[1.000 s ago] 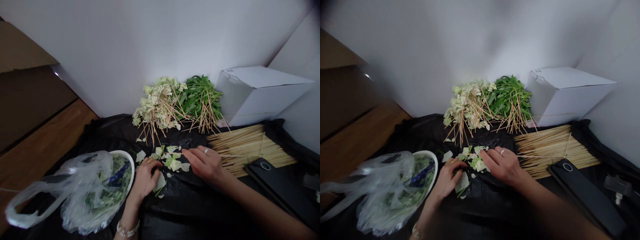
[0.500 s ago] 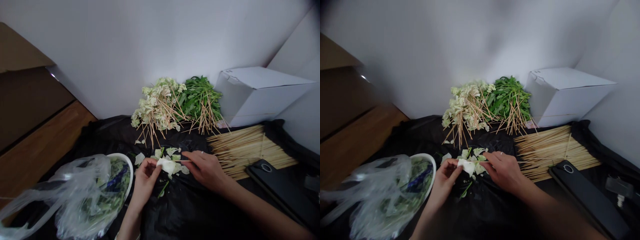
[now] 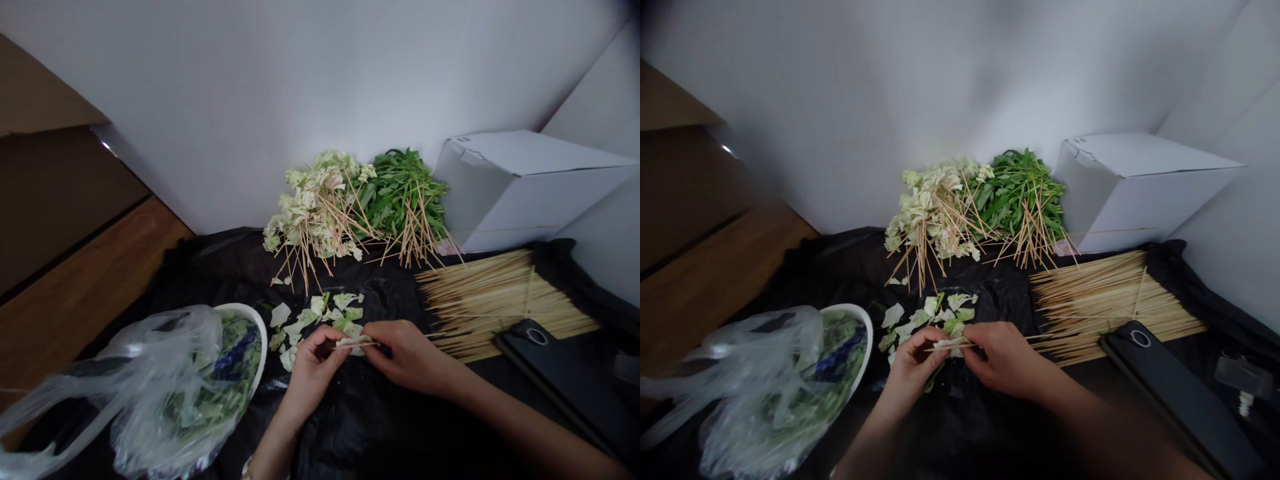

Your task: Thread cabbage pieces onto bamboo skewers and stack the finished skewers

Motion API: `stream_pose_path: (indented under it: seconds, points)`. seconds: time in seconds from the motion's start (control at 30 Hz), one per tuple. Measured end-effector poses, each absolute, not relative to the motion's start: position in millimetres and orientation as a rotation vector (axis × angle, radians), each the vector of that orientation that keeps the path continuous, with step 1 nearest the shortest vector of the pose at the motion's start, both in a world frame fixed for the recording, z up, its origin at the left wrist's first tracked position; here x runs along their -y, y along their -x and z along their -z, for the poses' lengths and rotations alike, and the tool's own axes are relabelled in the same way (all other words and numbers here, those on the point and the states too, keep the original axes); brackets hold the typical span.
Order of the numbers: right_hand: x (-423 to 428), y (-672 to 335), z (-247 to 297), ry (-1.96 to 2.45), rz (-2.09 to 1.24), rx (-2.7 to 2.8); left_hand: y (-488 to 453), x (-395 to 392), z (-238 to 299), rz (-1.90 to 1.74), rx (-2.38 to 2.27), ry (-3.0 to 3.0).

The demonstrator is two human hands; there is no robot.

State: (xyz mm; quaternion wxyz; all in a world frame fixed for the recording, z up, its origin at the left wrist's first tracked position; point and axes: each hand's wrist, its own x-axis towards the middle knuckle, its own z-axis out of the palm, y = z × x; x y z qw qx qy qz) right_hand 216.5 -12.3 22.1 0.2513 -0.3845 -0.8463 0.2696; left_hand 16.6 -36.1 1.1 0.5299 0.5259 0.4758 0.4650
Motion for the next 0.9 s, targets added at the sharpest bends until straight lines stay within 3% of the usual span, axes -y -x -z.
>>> stream_pose_path:
  seconds: [0.3,0.77,0.9]
  points:
    - [13.0,-213.8,-11.2,0.996,-0.898,2.296,-25.4,41.2,-3.9,-1.068,-1.158,-1.24]
    - [14.5,-215.9,0.7,0.869,-0.109,2.723,-16.3,40.8,-4.2,-0.892,-1.259,-1.75]
    - [10.2,-218.3,2.3,0.941,-0.029,2.741,-11.7,38.4,-4.4,-0.961,-1.284,-1.497]
